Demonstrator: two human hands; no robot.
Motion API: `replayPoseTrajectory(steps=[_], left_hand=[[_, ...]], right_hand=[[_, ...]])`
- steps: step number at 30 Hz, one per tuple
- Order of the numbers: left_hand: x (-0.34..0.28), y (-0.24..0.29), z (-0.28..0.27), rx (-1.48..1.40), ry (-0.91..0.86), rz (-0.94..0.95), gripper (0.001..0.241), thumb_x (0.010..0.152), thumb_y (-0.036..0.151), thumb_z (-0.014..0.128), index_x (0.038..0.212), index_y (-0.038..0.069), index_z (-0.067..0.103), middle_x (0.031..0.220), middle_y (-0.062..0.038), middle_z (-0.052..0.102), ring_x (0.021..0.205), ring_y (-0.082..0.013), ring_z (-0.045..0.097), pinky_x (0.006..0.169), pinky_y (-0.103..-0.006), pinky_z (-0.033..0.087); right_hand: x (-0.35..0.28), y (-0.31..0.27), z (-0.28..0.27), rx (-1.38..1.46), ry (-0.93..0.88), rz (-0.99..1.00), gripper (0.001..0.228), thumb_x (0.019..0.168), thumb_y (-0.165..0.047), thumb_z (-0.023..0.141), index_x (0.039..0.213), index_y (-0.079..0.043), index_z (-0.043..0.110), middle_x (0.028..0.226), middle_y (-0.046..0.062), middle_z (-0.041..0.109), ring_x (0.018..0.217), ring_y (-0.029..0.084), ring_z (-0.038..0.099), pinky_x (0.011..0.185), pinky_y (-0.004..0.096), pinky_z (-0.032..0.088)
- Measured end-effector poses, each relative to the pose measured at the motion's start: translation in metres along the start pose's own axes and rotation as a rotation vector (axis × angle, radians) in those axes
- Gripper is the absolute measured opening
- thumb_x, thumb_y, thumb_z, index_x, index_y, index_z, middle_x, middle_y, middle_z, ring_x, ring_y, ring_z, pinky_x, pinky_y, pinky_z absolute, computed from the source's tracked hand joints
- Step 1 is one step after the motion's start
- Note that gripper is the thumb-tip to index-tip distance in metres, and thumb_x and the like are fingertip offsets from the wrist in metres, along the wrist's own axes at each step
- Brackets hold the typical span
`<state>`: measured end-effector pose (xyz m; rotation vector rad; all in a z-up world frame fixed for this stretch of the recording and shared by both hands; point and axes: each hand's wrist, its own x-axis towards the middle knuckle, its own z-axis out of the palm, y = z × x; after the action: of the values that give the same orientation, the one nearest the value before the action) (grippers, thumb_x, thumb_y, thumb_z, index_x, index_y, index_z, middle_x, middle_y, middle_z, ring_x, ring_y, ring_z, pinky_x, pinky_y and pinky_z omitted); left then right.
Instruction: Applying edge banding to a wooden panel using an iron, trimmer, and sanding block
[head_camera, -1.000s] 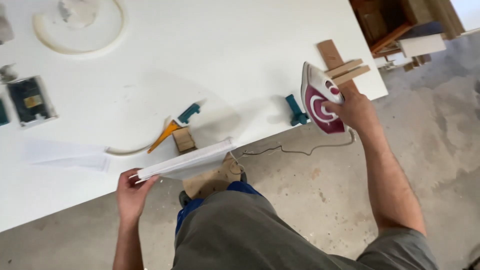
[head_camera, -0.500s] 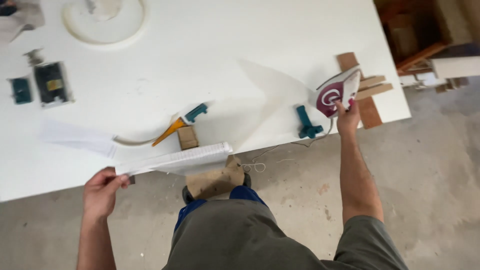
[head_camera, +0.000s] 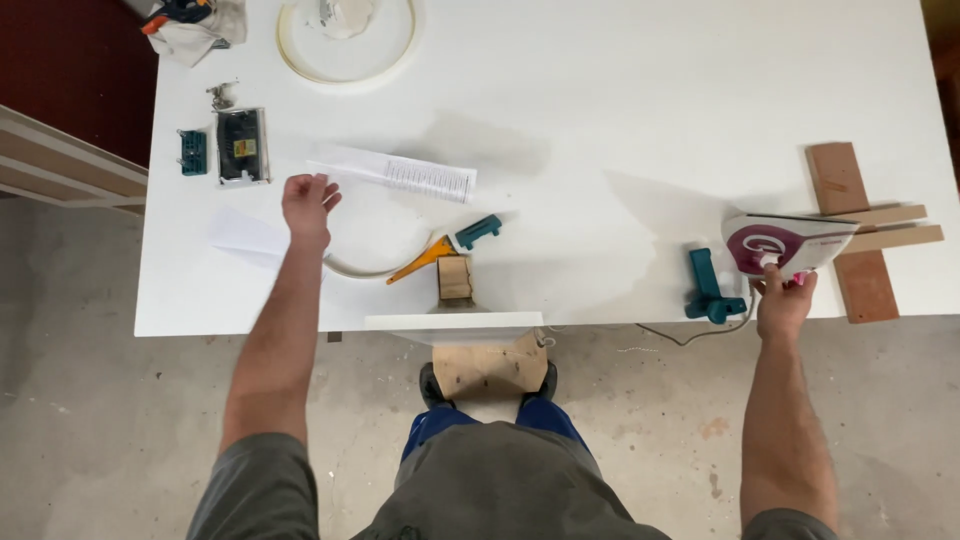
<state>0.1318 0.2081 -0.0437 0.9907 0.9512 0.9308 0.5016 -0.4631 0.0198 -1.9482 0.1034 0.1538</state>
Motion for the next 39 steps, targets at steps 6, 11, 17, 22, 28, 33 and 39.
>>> replayPoseTrajectory(steps=[6,11,17,22,28,33,39], left_hand=[[0.043,-0.068,-0.006,0.251,0.208,-0.150,0.018,0.095,0.020,0.072,0.091,0.015,0.055,0.088,0.001,0.062,0.068,-0.0135,0.067,0.057,-0.0263,0.057],[-0.037,-0.062,0.014,1.137,-0.378,0.696,0.043,0.089,0.040,0.084,0.111,0.009,0.064,0.103,-0.008,0.067,0.095,-0.0255,0.063,0.082,-0.0371,0.049],[-0.123,-0.050,0.056,1.359,-1.401,0.851,0.102,0.068,0.076,0.074,0.145,0.014,0.050,0.129,-0.012,0.053,0.131,-0.0337,0.051,0.113,-0.0461,0.042],[-0.120,-0.102,0.052,1.404,-1.353,1.036,0.098,0.062,0.058,0.080,0.142,0.012,0.046,0.123,-0.010,0.052,0.126,-0.0311,0.051,0.111,-0.0460,0.040],[-0.118,-0.045,0.069,1.396,-1.253,0.654,0.092,0.057,0.043,0.074,0.140,0.014,0.048,0.134,-0.009,0.048,0.128,-0.0360,0.051,0.109,-0.0478,0.042],[-0.100,0.030,0.084,1.178,-1.053,0.497,0.095,0.057,0.034,0.082,0.144,0.013,0.052,0.140,-0.014,0.051,0.128,-0.0445,0.054,0.108,-0.0528,0.045],[-0.208,0.108,0.119,1.291,-0.772,0.987,0.105,0.056,0.035,0.084,0.150,0.006,0.047,0.138,-0.014,0.047,0.133,-0.0358,0.046,0.109,-0.0466,0.038]], right_hand=[[0.016,0.018,-0.015,-0.369,0.089,0.051,0.034,0.103,-0.035,0.075,0.118,-0.008,0.060,0.108,0.008,0.069,0.098,0.027,0.063,0.087,0.044,0.050],[-0.072,-0.001,0.000,-0.344,0.141,0.218,0.020,0.108,-0.028,0.070,0.114,-0.012,0.059,0.102,0.006,0.067,0.086,0.018,0.061,0.074,0.036,0.053],[-0.130,0.062,0.116,-0.145,-0.404,0.132,0.021,0.098,-0.015,0.075,0.108,0.002,0.069,0.086,0.021,0.070,0.068,0.024,0.067,0.059,0.036,0.057],[-0.171,0.010,0.168,-0.108,-0.527,0.152,0.022,0.096,-0.016,0.076,0.106,0.003,0.069,0.087,0.020,0.071,0.070,0.023,0.068,0.060,0.032,0.057],[-0.179,-0.030,0.171,-0.114,-0.605,0.142,0.023,0.095,-0.017,0.076,0.105,0.003,0.070,0.089,0.020,0.072,0.074,0.022,0.068,0.064,0.032,0.056],[-0.175,-0.103,0.166,-0.280,-0.604,0.005,0.023,0.099,-0.023,0.072,0.112,-0.004,0.072,0.090,0.015,0.073,0.076,0.020,0.067,0.067,0.034,0.053],[-0.245,-0.228,0.196,0.001,-0.822,-0.294,0.053,0.093,-0.005,0.073,0.141,0.005,0.053,0.126,0.027,0.065,0.116,0.034,0.067,0.100,0.042,0.056]])
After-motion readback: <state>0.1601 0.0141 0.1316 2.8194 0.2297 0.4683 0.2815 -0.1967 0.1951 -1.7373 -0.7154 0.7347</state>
